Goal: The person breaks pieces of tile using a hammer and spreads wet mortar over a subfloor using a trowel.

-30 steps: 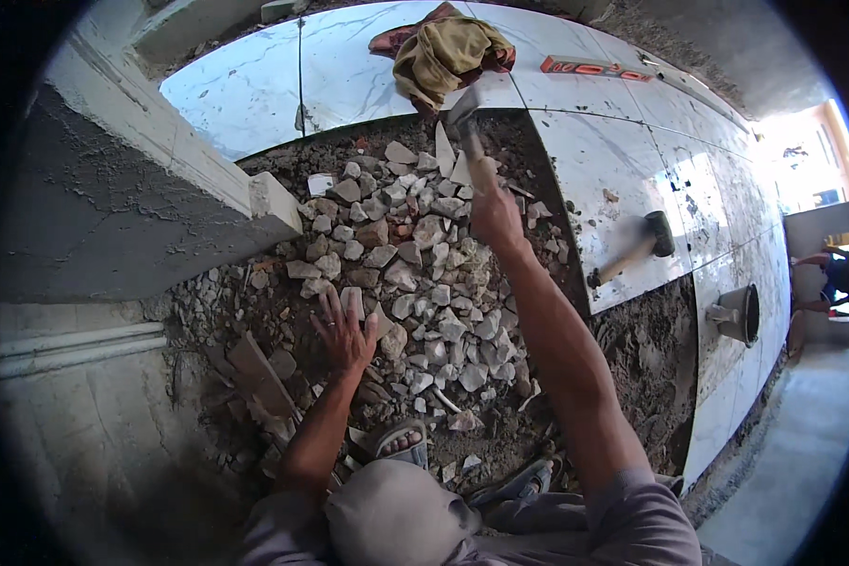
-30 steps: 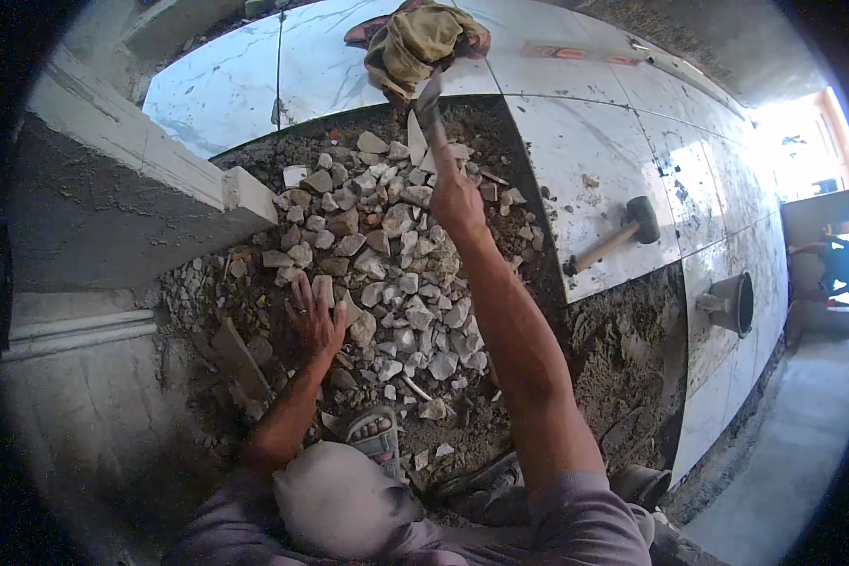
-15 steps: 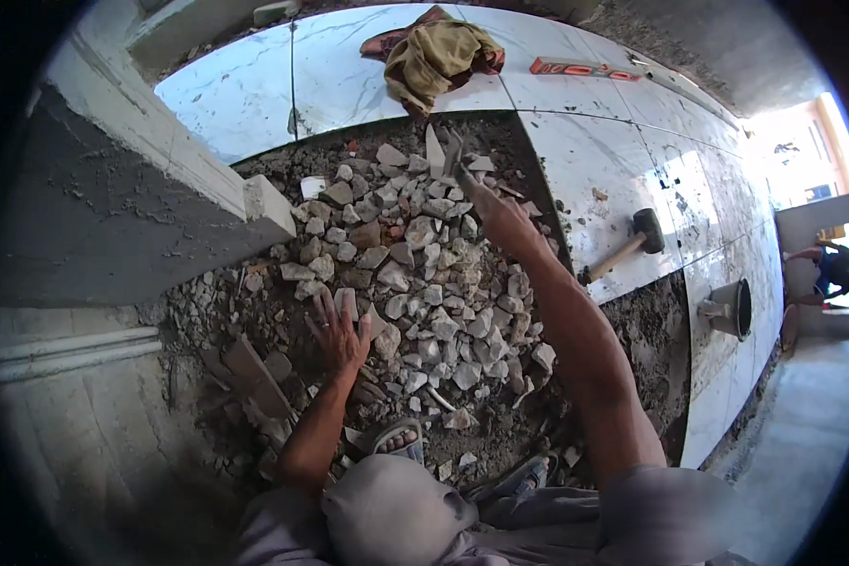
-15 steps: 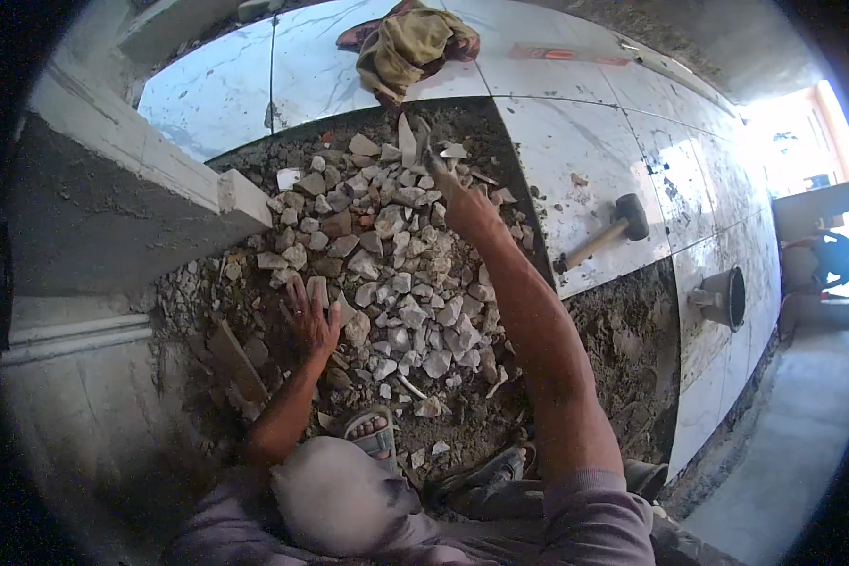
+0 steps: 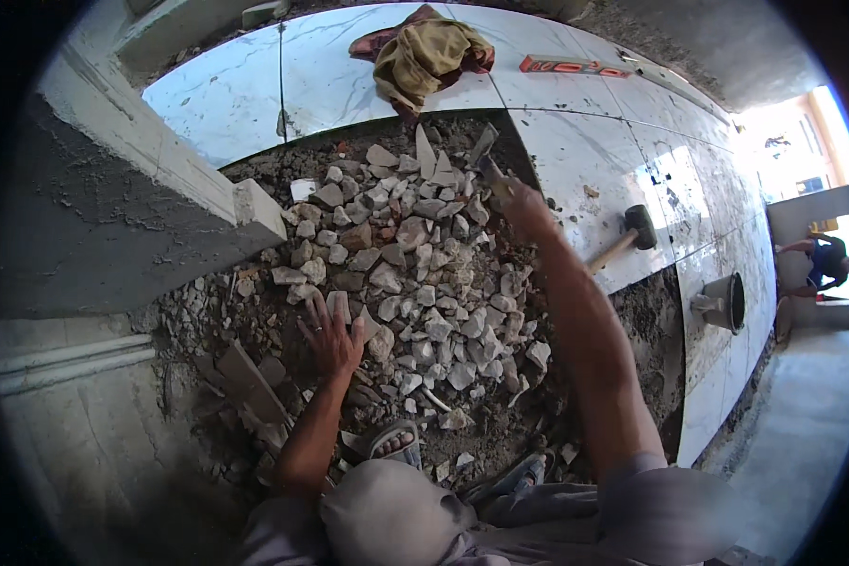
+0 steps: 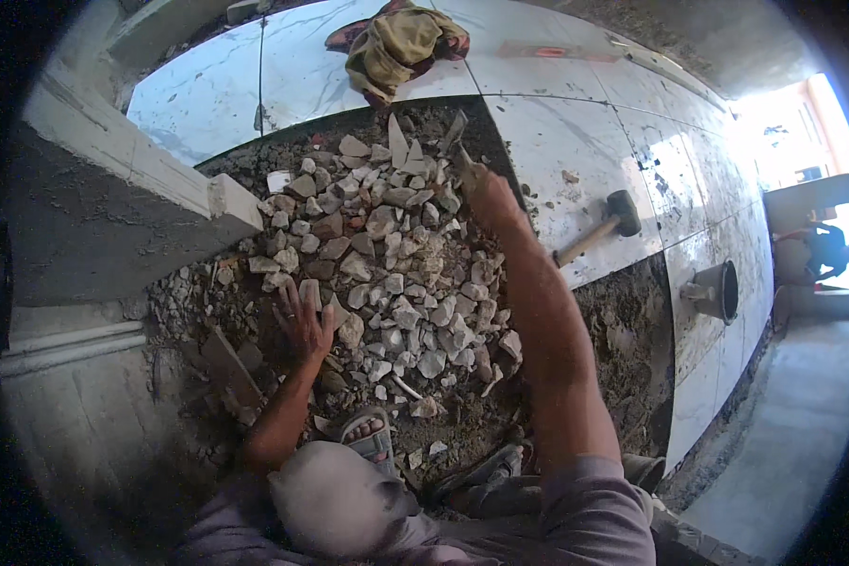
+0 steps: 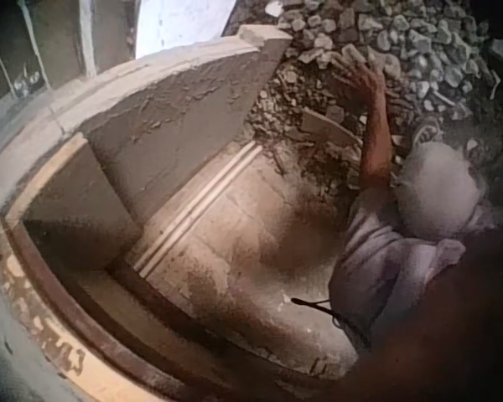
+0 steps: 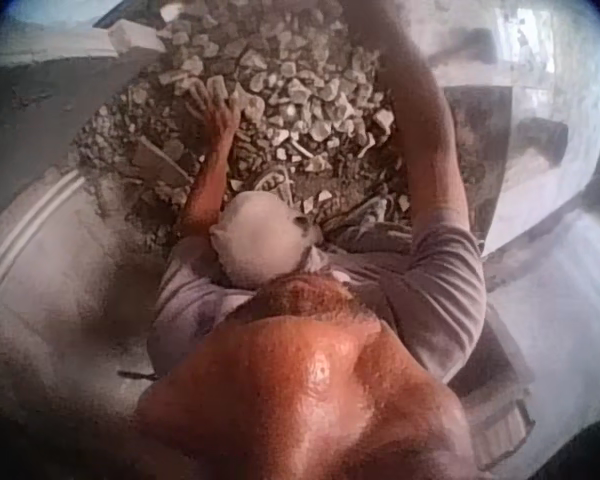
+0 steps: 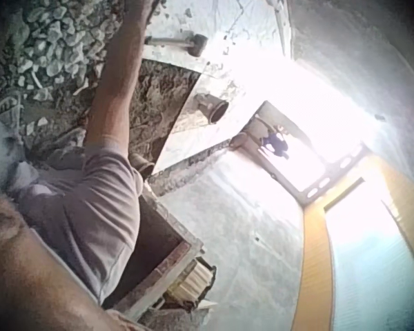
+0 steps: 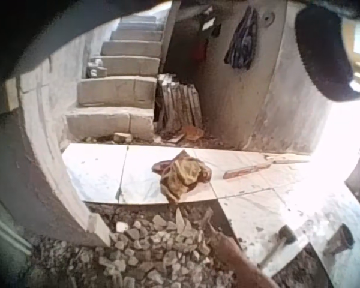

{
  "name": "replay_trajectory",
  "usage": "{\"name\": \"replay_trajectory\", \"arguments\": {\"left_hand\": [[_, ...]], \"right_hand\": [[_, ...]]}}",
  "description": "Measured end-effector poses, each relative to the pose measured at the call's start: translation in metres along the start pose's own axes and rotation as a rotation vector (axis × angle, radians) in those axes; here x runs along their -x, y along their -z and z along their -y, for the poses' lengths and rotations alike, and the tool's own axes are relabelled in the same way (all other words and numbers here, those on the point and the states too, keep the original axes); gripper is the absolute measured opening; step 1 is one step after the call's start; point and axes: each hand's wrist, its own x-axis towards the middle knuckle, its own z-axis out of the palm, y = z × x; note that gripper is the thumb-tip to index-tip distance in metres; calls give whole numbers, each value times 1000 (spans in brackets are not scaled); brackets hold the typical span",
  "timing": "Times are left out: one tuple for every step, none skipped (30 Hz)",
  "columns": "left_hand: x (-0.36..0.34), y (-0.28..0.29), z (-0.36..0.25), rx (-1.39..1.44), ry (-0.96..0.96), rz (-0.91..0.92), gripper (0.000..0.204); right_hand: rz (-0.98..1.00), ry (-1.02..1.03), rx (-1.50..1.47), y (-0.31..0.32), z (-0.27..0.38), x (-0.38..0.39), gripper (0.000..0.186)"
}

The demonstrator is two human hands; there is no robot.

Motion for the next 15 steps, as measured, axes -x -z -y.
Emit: {"name": "replay_trajectory", "arguments": {"left_hand": [[3, 5, 17, -39, 22, -7, 58], [4, 5, 16, -39, 22, -9, 58], [3, 5, 17, -41, 25, -15, 58], [1, 6, 14, -31, 22, -8, 58], [0, 9, 12, -25, 19, 4, 58], [0, 10, 10, -21, 17, 17, 58], [-1, 9, 8, -29, 12, 8, 58], [-1, 7, 11, -32, 21, 4, 59], [0, 6, 14, -37, 30, -1, 60], [0, 2, 9, -26, 27, -2, 61], [2, 1, 2, -11, 21, 12, 61], [1, 2, -2, 1, 20, 21, 62], [2, 7, 7, -17, 33, 29, 62], [1, 9, 8, -34, 31, 26, 61], [0, 11, 10, -49, 30, 24, 61]], "right_hand": [[210, -228, -177, 17, 47, 6, 49], [107, -175, -148, 19, 44, 16, 49], [6, -114, -118, 20, 40, 23, 48], [-91, -52, -85, 21, 33, 31, 48], [-194, -64, -80, 18, 26, 44, 47], [-218, -96, -108, 13, 19, 57, 48], [-249, -129, -140, 11, 17, 70, 49], [-285, -156, -175, 9, 19, 81, 50], [-255, -56, -83, 4, 20, 91, 49], [-179, -70, -79, 3, 4, 92, 48], [-102, -90, -73, -3, -22, 93, 48], [-25, -103, -70, -2, -37, 92, 48], [85, -299, -195, 13, -3, 87, 48], [33, -252, -178, 14, 0, 91, 50], [-19, -207, -160, 14, 2, 97, 51]]}}
